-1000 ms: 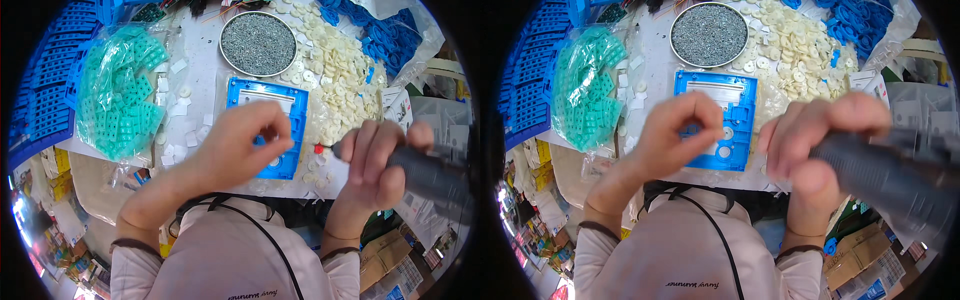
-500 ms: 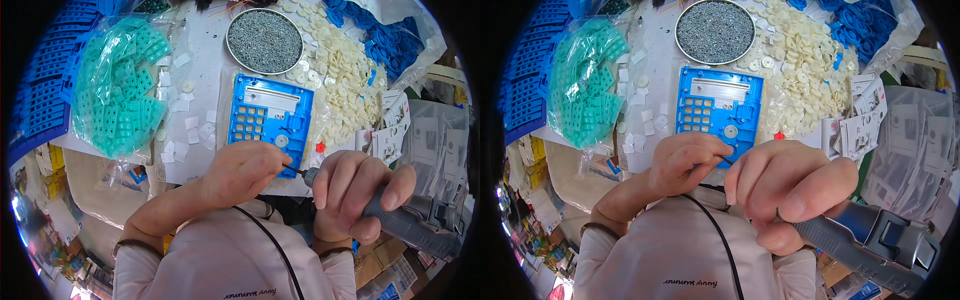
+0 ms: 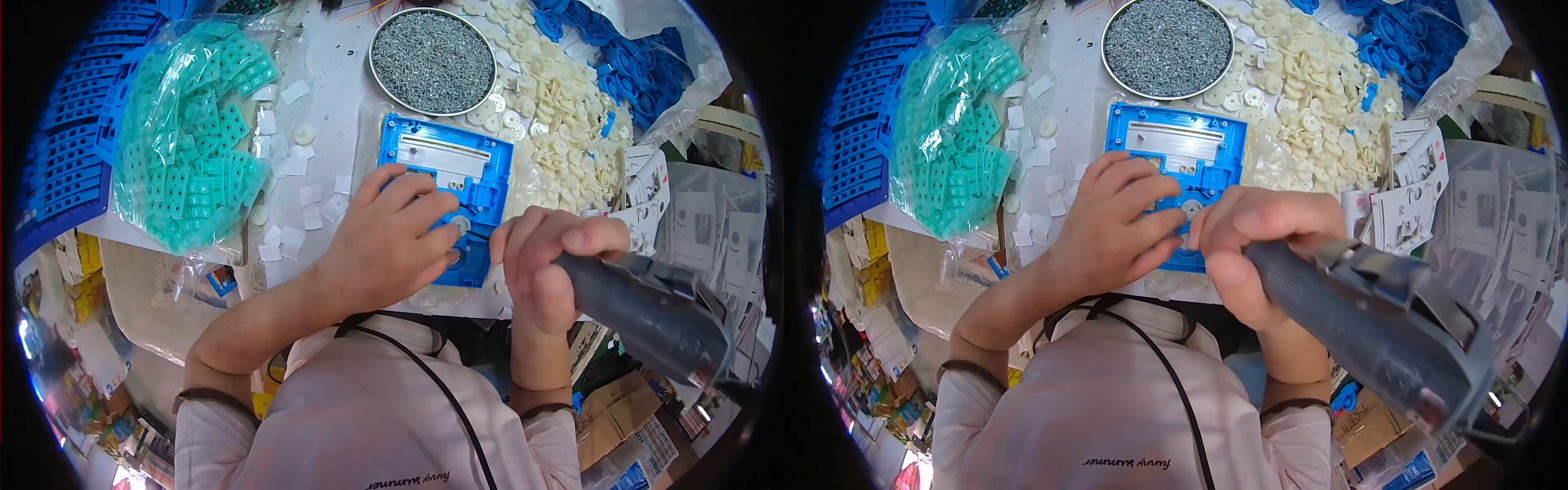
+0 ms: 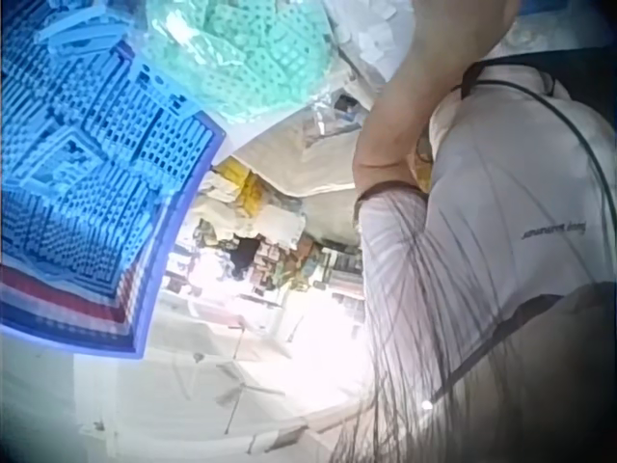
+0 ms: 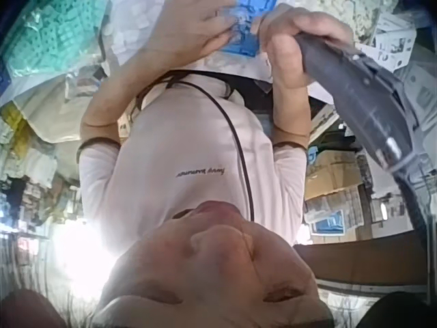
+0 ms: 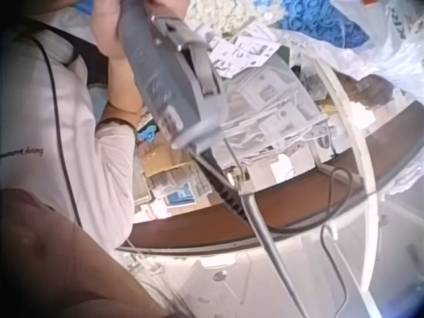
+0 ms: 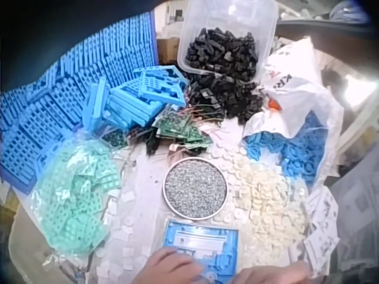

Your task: Assembling an electronic toy calculator by fitting plastic pieces and components together using an electric screwdriver.

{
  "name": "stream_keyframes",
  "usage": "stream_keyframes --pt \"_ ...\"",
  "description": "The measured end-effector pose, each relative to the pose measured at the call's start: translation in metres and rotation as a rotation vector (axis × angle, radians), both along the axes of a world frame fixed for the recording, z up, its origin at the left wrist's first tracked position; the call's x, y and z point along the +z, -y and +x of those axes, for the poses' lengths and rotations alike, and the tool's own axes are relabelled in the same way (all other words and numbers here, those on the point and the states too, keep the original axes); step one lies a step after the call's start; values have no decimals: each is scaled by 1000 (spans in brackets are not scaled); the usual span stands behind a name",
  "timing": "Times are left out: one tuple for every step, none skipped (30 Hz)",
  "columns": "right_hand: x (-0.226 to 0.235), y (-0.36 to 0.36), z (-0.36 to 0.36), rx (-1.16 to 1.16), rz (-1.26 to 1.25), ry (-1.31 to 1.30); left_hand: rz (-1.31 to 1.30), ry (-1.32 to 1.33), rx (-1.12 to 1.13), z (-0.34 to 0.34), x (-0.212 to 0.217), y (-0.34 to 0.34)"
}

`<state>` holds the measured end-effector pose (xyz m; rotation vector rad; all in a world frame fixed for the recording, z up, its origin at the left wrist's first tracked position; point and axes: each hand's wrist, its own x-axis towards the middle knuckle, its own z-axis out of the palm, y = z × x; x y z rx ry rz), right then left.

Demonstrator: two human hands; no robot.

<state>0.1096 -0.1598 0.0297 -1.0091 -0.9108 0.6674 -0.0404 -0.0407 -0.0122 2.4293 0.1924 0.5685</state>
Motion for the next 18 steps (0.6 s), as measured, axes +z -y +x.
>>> stream_keyframes --pt "-5 -1 1 -7 -9 3 48 -29 -39 -1 -2 0" --pt "-9 -2 1 -8 -3 9 67 -25 -48 0 -3 0" --pt "-10 -2 0 -6 0 16 86 -22 -59 2 -4 1" --pt "-11 -2 0 -3 1 21 106 -19 -68 3 -4 1" --pt "-10 -2 -1 5 -1 28 115 -25 -64 3 -5 2" --pt "-10 -2 -1 11 -3 36 125 -30 -60 4 -6 3" --pt "-13 -2 0 46 23 38 135 -35 -55 4 -8 4" --pt "-18 -3 2 82 50 39 145 -54 -52 4 -8 4" --pt "-22 -3 3 117 77 41 156 -74 -50 3 -9 4" --pt "-23 -4 1 98 84 74 166 -94 -47 3 -9 4" --pt "-24 -6 -2 79 91 107 166 -86 -45 3 -10 5" --pt "-24 -8 -6 65 103 137 171 -81 -39 3 -10 3" --pt "-26 -9 -7 65 113 168 175 -77 -31 4 -10 3" --pt "-28 -7 -7 65 123 199 169 -63 -46 5 -12 5" --pt "-29 -9 -6 71 147 226 174 -55 -54 5 -14 6" --pt "-24 -7 -8 78 34 305 182 -54 -57 3 -16 6" --pt "-24 -7 -7 100 27 274 188 -42 -53 3 -18 5" --pt "-22 -8 -5 119 16 249 192 -25 -55 4 -18 5"
